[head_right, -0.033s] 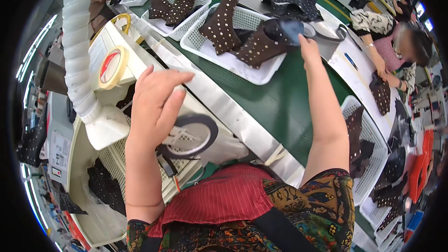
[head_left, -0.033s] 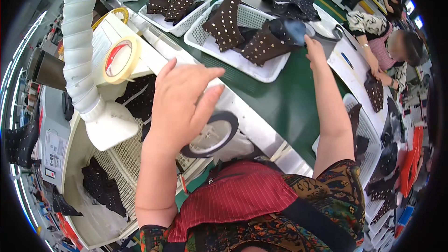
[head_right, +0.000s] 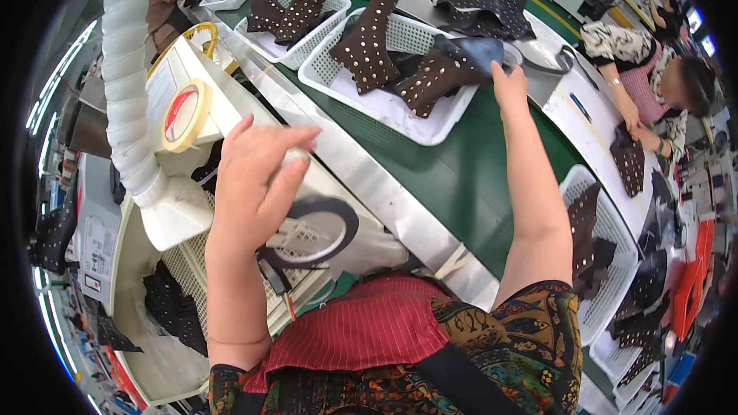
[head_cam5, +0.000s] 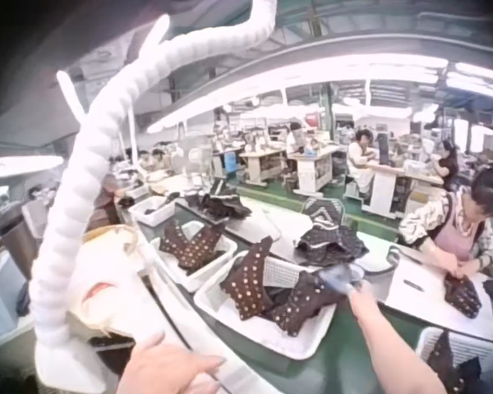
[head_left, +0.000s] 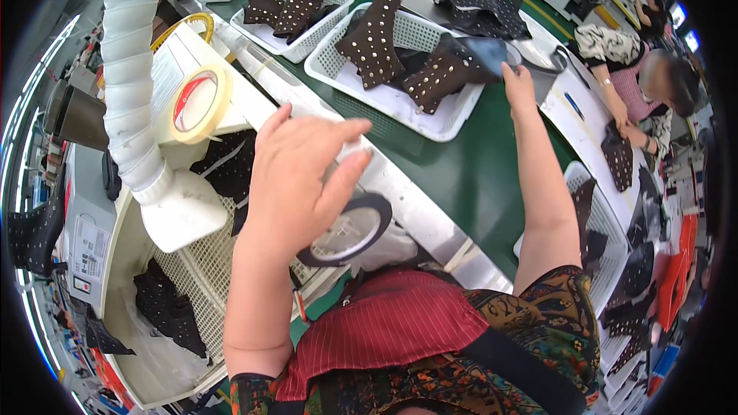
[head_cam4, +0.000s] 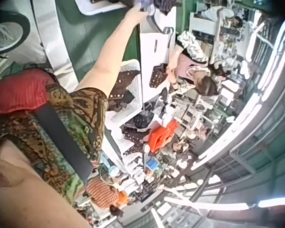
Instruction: The person uses a handheld pneumatic tool to attach metal studs to black shoe uppers on a factory assembly line. They repeatedly pick up a shoe part, apply the tool to specific points, and place the finished item into a white plastic basket.
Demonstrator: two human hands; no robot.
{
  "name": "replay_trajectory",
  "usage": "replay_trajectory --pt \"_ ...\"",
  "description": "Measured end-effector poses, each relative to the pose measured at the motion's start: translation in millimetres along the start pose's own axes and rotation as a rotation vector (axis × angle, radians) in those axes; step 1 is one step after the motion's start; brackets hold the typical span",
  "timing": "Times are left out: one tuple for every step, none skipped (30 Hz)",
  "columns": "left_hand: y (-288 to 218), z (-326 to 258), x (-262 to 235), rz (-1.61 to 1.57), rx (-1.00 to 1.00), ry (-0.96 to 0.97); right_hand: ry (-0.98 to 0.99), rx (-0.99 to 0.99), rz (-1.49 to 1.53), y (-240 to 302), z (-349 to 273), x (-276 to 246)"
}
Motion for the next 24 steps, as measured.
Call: replay_trajectory --pt "-2.4 -0.8 -1.1 -0.004 -0.068 0.000 0.125 -0.076 -0.023 30.2 -7.8 1.1" --pt "-2.0 -2.3 -3.3 0.016 -0.101 0.023 0.103 -0.239 -0.001 50.0 -14.9 18.8" --pt "-3.9 -1.1 -5.2 0.026 -0.113 0.047 0.217 -0.258 0.079 69.7 -16.4 30.1" --pt "-3.6 0.2 -4.0 0.032 -0.126 0.078 0.335 -0.272 0.155 87.4 -19.4 43.1" --pt "-1.9 1.8 -2.3 0.007 -0.142 0.064 0.456 -0.244 0.208 100.5 -18.3 60.0" --pt "-1.9 3.9 -2.0 0.002 -0.148 0.065 0.576 -0.217 0.265 117.1 -14.5 79.5" --pt "-1.3 3.9 -1.6 -0.002 -0.164 0.066 0.601 -0.261 0.165 137.3 -14.1 97.8" --pt "-2.7 4.4 -2.6 0.000 -0.178 0.066 0.624 -0.306 0.069 157.0 -13.0 115.7" --pt "-1.4 5.6 -1.0 -0.020 -0.193 0.050 0.624 -0.310 0.029 168.1 -5.2 135.8" --pt "-1.2 5.4 -0.7 -0.018 -0.208 0.053 0.631 -0.316 -0.006 179.9 1.3 159.5" --pt "-1.4 6.0 -0.6 -0.016 -0.221 0.057 0.638 -0.320 -0.041 187.7 8.1 178.2" --pt "-0.6 5.4 -1.3 -0.011 -0.245 0.055 0.614 -0.349 -0.081 199.4 10.6 191.8" --pt "-1.4 8.8 -3.9 0.003 -0.260 0.053 0.587 -0.376 -0.121 210.1 14.8 202.4" --pt "-0.6 9.7 -3.9 -0.001 -0.270 0.058 0.557 -0.401 -0.160 218.3 19.5 212.4" --pt "-1.5 8.1 -5.0 -0.001 -0.285 0.062 0.570 -0.417 -0.196 225.3 23.2 222.8" --pt "-1.8 6.3 -5.2 -0.002 -0.297 0.068 0.595 -0.419 -0.238 229.0 25.4 231.6" --pt "-1.9 4.9 -5.6 0.013 -0.283 0.053 0.618 -0.419 -0.281 231.9 28.9 238.8" --pt "-1.2 1.4 -4.4 0.012 -0.293 0.036 0.640 -0.421 -0.331 234.5 31.2 242.9" --pt "-1.0 -1.9 -3.2 0.011 -0.301 0.020 0.698 -0.412 -0.439 234.7 33.8 246.1" --pt "0.2 -3.4 -2.2 0.010 -0.308 0.006 0.706 -0.401 -0.410 232.9 36.2 248.8" --pt "0.8 -3.6 -1.4 0.010 -0.306 0.005 0.711 -0.391 -0.388 229.5 39.3 248.5" --pt "1.0 -3.3 -1.3 0.009 -0.304 0.004 0.717 -0.380 -0.366 224.8 42.8 247.8" --pt "1.2 -3.7 -1.0 0.009 -0.302 0.004 0.712 -0.363 -0.263 215.4 45.5 251.3" --pt "1.8 -4.0 -0.8 0.004 -0.302 -0.004 0.677 -0.410 -0.227 209.8 46.4 247.8"
Point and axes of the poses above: each hand's wrist, its own z-axis towards the middle knuckle, its own x-axis out of the palm, y = z × x, the point moved 3 cm from there along z, towards the middle knuckle, and after that the axes turned 4 degrees about -y, right-handed, at the moved point
